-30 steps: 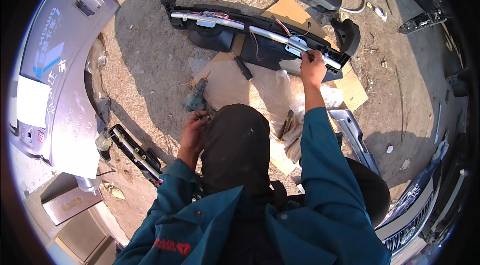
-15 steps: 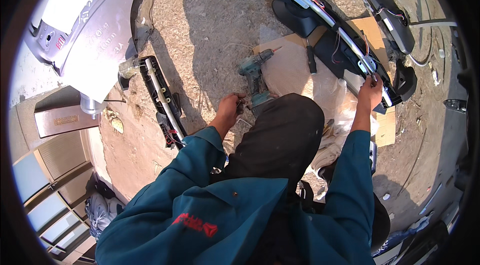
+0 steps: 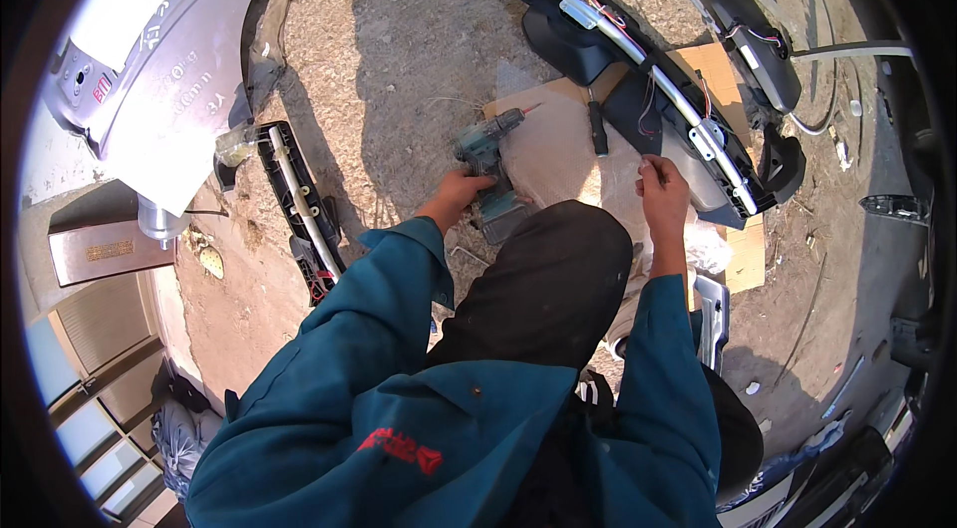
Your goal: The person assembles a car part by hand, connecting wires and securing components with a power drill. They manipulate wires, a metal rod, and a plastic housing, then use a drill to fasten screws.
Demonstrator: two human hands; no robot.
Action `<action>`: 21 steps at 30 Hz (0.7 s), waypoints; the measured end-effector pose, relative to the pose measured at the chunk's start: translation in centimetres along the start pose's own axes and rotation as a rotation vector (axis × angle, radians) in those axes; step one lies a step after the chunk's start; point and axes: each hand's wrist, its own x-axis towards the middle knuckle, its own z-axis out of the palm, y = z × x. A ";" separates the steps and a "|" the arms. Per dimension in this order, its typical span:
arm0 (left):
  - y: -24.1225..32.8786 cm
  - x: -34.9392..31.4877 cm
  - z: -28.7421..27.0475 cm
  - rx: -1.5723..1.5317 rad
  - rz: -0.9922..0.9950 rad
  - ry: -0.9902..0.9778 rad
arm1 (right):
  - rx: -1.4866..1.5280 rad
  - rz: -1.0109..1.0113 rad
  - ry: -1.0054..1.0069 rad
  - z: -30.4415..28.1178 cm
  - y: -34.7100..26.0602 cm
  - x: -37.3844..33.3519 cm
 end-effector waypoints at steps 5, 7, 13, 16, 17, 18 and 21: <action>-0.7 0.7 -4.0 -0.087 -0.052 -0.191 | 0.110 0.115 -0.448 2.7 -3.3 -0.8; 0.3 -0.3 -3.9 -0.095 -0.027 -0.229 | 0.147 0.160 -0.649 4.2 -2.8 -1.3; 2.3 -2.7 -1.2 -0.184 0.033 -0.340 | -0.139 -0.083 -0.833 13.8 2.0 -2.2; 1.2 -2.9 -1.2 -0.222 0.014 -0.364 | -0.391 -0.131 -0.845 16.2 -1.5 -3.6; 1.0 -2.8 -1.2 -0.263 0.010 -0.357 | -0.420 -0.063 -0.832 17.5 -1.9 -3.6; 0.6 -3.2 -1.2 -0.253 0.016 -0.393 | -0.300 -0.088 -0.793 17.5 -2.2 -3.6; 2.1 -4.5 -2.1 -0.195 0.100 -0.518 | -0.383 -0.058 -0.682 16.8 -1.5 -3.0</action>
